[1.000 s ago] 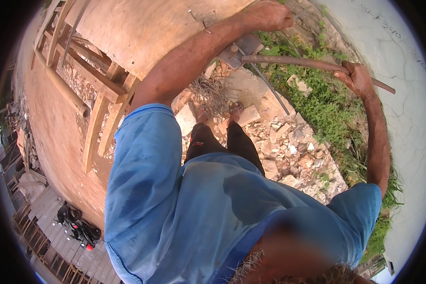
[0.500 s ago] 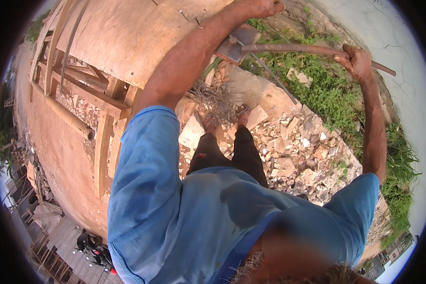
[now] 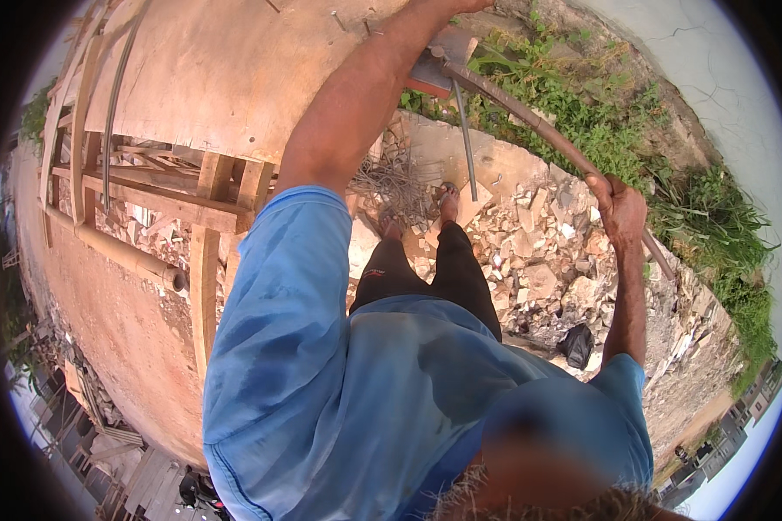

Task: The person repeatedly bends thin metal rods using a metal bar as a lever against a wooden workbench. They pick up each rod, position it, and apply force to bend it, then place the bent rod aside.

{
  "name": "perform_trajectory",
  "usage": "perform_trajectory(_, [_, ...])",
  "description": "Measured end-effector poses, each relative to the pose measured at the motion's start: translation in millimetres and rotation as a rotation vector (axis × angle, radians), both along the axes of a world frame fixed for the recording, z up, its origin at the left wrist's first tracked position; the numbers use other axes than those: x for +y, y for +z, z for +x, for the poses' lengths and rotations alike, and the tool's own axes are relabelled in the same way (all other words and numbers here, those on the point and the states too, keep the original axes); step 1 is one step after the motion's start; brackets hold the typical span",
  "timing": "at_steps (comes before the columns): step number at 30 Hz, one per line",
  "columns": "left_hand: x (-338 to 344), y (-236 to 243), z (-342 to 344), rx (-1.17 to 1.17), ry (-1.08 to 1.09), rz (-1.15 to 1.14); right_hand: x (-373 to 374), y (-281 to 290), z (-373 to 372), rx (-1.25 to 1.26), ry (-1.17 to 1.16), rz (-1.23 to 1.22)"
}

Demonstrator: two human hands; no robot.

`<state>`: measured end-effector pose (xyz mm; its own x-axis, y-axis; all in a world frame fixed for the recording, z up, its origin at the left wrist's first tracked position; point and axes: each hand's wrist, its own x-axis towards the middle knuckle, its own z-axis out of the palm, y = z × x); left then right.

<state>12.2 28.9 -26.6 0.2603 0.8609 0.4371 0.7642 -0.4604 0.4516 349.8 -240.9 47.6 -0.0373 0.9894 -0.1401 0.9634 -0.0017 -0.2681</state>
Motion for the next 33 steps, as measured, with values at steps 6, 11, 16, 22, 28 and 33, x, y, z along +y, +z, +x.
perform_trajectory(6, [-0.4, -12.9, 3.9, -0.178, 0.009, -0.009, -72.6, -6.7, -26.8, 0.011, -0.149, -0.028])
perform_trajectory(11, [12.9, -15.6, 4.9, 0.031, 0.063, -0.053, -50.7, -11.5, -7.9, -0.064, -0.068, 0.000])
perform_trajectory(16, [17.0, -27.2, 8.6, -0.035, 0.186, -0.153, -38.4, -11.8, -1.7, -0.163, 0.036, 0.165])
perform_trajectory(22, [9.8, -22.4, 9.5, -0.103, 0.239, -0.105, -47.9, -11.4, -3.9, -0.181, -0.041, 0.113])
perform_trajectory(28, [11.1, -12.9, 6.7, -0.146, 0.049, -0.208, -69.1, -3.9, -26.1, -0.094, -0.169, 0.032])
perform_trajectory(33, [13.4, -9.5, 8.7, -0.056, 0.056, -0.150, -106.9, 7.6, -59.8, -0.097, -0.308, 0.010])
